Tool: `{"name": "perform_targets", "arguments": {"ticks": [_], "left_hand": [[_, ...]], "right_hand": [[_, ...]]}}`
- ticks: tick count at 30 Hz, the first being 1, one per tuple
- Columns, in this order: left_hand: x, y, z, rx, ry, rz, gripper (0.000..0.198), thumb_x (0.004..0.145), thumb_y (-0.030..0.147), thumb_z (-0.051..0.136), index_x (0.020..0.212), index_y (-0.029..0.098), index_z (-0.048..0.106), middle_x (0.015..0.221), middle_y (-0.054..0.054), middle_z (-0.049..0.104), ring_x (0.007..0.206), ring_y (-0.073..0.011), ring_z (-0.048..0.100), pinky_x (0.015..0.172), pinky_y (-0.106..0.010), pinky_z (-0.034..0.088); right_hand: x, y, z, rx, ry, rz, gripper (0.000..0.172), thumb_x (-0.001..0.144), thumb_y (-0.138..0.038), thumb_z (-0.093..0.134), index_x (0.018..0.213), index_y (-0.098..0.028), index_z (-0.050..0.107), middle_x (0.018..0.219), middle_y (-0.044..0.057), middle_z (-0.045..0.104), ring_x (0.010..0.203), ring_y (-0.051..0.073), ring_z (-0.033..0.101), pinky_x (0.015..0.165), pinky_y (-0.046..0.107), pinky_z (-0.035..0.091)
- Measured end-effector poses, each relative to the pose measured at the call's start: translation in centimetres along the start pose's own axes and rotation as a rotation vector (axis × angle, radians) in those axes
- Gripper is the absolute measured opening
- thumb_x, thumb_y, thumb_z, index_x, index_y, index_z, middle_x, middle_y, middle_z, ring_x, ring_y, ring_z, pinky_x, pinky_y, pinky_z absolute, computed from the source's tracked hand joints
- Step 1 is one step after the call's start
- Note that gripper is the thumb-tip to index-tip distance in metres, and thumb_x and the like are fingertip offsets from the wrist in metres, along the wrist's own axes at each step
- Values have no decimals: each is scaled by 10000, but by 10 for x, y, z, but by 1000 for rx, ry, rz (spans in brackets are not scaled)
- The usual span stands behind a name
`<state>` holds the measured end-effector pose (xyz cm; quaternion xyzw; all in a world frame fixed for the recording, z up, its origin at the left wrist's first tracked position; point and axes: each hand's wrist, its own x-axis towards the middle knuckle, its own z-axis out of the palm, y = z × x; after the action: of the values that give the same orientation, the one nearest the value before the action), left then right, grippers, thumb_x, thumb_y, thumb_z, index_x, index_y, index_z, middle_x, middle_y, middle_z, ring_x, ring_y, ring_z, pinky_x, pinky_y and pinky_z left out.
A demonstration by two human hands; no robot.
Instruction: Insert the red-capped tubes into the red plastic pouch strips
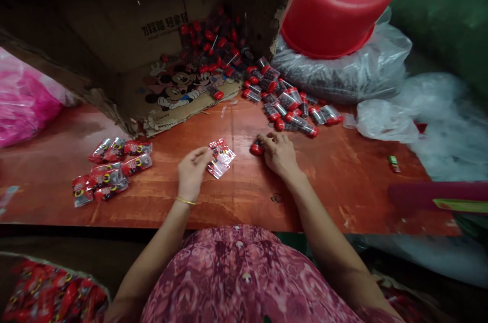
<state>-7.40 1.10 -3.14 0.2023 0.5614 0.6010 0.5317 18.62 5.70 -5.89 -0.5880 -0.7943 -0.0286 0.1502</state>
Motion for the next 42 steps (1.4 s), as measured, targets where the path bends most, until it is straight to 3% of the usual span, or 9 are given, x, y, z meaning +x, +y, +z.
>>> {"name": "perform_targets", "arguments": {"ticks": [5,10,15,19,22,26,30,37,42], "left_hand": [[11,-11,28,897,-294,445,190,593,300,755,779,280,723,1239,-59,592,1316,-312,321,1081,-518,172],[28,-15,22,1201,-337,536,119,723,286,636,789,305,733,1213,-64,610,1301,-332,342,1065,-579,106],[19,-14,19,1064,-272,496,167,748,313,602,863,316,725,1210,-63,611,1278,-328,381,1043,-575,165],[1,-6,24,837,-247,475,168,731,316,627,868,313,725,1206,-49,615,1271,-294,402,1075,-513,150],[-11,-1,27,657,-224,443,232,697,307,670,924,289,714,1202,-49,619,1251,-265,432,1083,-427,192],[-20,4,26,381,-229,122,326,661,434,689,899,212,705,922,-59,714,953,-226,619,845,-306,446],[-26,8,28,133,-352,-286,426,606,522,702,804,146,685,735,-60,700,645,-153,631,579,-238,471],[-24,6,30,74,-228,-327,408,435,396,823,684,120,654,623,-19,670,555,-104,595,554,-212,477],[-17,9,26,59,-170,-303,387,454,385,821,669,122,636,578,-4,659,504,-85,580,517,-189,456]], "right_hand": [[-14,-32,2,45,14,69,381,811,-160,404,1141,-192,593,1046,138,554,852,254,462,702,373,381],[-22,-40,-4,206,47,134,323,832,-204,425,1097,-153,603,1091,149,562,925,268,475,779,402,394],[-21,-68,-12,613,165,200,246,857,-332,456,933,-181,635,966,114,628,906,236,534,821,395,413],[-7,-103,-9,1203,-6,342,301,800,-472,507,844,-192,607,772,41,627,678,165,545,651,312,450],[3,-118,-9,1430,-34,383,326,767,-506,522,719,-188,573,628,-8,551,572,122,475,570,263,412],[5,-118,-14,1396,44,393,348,774,-505,508,613,-197,497,549,-35,449,526,102,395,522,242,342],[-4,-117,-13,1211,101,338,408,817,-492,442,534,-208,370,503,-45,341,490,94,320,487,242,271],[-16,-118,-8,1165,-18,222,314,871,-395,384,625,-212,451,568,-24,435,538,120,409,520,257,353],[0,-58,-23,771,-37,-11,283,843,-274,390,1059,-200,557,1044,83,612,967,230,532,855,419,407]]}}
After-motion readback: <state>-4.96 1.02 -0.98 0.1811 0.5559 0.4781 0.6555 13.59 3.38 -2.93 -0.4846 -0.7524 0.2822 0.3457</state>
